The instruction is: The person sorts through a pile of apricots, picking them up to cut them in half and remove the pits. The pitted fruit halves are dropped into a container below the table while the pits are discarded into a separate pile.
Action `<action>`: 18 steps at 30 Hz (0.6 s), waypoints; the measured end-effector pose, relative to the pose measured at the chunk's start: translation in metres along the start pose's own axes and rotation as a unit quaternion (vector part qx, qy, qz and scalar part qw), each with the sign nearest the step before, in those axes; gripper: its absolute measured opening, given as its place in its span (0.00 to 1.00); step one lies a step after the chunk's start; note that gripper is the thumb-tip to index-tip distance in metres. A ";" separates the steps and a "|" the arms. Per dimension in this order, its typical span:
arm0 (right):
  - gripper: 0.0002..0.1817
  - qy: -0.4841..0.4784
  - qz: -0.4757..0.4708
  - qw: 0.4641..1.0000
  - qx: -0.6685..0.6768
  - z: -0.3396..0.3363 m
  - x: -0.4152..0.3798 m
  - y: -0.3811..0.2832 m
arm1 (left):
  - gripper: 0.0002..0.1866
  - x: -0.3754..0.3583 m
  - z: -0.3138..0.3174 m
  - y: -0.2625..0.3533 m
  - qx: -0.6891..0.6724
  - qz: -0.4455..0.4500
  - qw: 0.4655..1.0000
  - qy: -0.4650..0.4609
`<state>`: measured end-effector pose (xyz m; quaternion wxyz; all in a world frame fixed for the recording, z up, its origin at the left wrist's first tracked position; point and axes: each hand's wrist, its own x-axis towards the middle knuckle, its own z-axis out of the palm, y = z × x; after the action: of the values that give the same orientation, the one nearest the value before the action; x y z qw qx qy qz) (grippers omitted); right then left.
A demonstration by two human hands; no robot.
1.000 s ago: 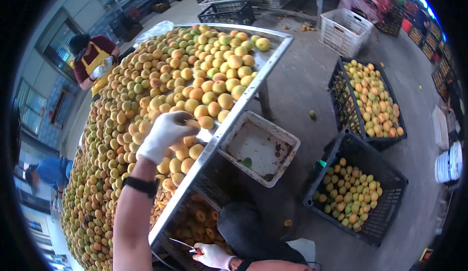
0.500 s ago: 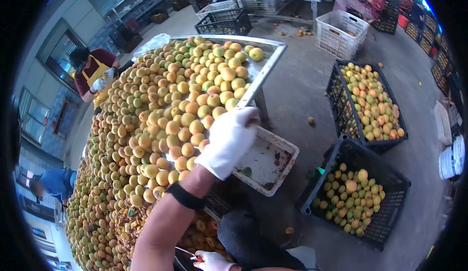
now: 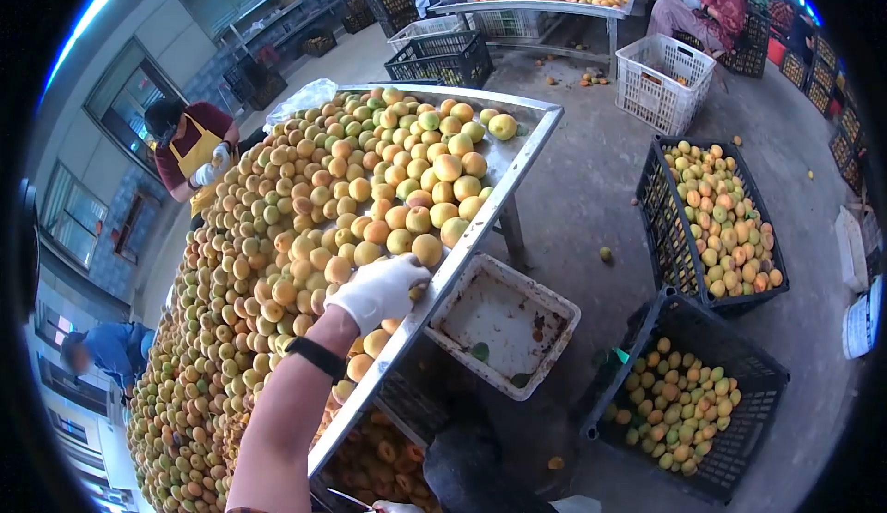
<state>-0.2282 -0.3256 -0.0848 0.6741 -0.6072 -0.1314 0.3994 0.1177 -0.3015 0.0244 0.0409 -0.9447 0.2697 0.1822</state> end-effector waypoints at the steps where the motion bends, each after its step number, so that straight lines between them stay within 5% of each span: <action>1: 0.14 0.002 -0.002 1.000 0.000 0.001 0.000 0.000 | 0.25 -0.010 0.002 0.002 0.023 0.014 0.999 0.026; 6: 0.13 0.014 -0.004 0.999 0.042 0.002 -0.001 -0.001 | 0.21 -0.029 0.027 -0.017 0.074 0.076 0.993 0.055; 9: 0.13 0.006 0.002 0.999 0.043 0.001 -0.002 0.000 | 0.18 -0.028 0.028 -0.027 -0.255 0.013 0.918 0.304; 12: 0.14 0.008 0.012 0.997 0.082 0.003 0.002 0.005 | 0.12 -0.016 -0.007 -0.045 -0.357 -0.102 0.887 0.273; 15: 0.15 0.003 0.003 0.999 0.034 -0.002 0.002 -0.002 | 0.11 0.010 -0.007 -0.057 -0.295 -0.165 0.914 0.225; 18: 0.16 -0.008 0.020 0.999 0.034 -0.004 0.004 -0.004 | 0.15 0.031 0.000 -0.036 -0.079 -0.202 0.952 0.216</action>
<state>-0.2214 -0.3260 -0.0832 0.6853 -0.5834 -0.1112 0.4214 0.1606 -0.2861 0.0125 -0.0573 -0.9964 0.0602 -0.0179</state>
